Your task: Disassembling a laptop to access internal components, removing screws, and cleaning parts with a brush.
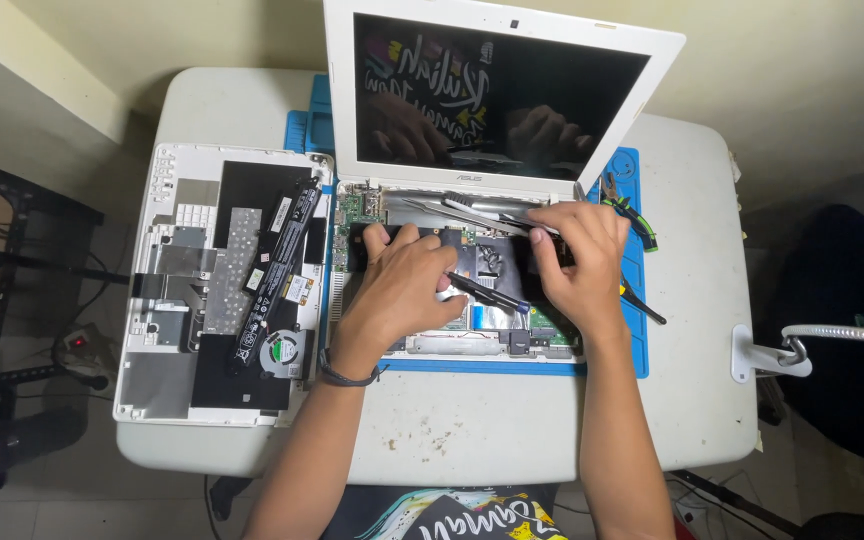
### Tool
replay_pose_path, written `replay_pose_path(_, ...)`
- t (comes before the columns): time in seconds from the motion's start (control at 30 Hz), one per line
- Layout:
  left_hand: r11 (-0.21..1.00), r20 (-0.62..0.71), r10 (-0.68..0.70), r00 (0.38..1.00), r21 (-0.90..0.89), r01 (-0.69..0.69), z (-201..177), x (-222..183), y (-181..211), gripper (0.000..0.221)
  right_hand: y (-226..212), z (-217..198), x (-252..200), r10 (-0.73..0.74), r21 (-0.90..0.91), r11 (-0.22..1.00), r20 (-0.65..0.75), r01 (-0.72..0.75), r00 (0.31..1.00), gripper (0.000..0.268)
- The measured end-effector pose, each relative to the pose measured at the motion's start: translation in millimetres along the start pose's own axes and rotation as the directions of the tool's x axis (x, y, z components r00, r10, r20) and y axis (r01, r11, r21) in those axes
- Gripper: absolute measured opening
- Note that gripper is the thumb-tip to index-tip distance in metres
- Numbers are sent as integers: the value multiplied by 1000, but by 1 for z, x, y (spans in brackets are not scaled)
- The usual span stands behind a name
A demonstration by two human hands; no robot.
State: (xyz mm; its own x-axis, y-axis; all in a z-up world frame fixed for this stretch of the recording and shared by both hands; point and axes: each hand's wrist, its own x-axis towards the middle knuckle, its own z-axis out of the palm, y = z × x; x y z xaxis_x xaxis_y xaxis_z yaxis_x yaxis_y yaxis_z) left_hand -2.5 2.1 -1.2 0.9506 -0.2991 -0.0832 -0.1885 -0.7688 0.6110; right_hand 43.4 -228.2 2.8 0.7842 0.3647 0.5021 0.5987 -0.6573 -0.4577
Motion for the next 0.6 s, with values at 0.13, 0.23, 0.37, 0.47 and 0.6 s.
replay_pose_path(0.13,1000,-11,1,1000,-15,-1,2,0,-3,25,-13,6,-1,3,266,963,136,-40,991,23)
replay_pose_path(0.23,1000,-31,11,999,-13,-11,3,3,-5,24,-28,6,3,-51,313,949,297,-47,954,30)
replay_pose_path(0.37,1000,-34,15,999,-5,-16,2,3,-5,23,-31,9,4,-61,219,976,357,-20,932,15)
replay_pose_path(0.47,999,-66,33,997,41,-31,3,1,-2,40,-24,13,2,-38,169,985,351,-24,936,14)
replay_pose_path(0.6,980,-226,117,967,183,-76,-1,-6,10,85,-5,23,-6,-5,77,997,307,-20,952,13)
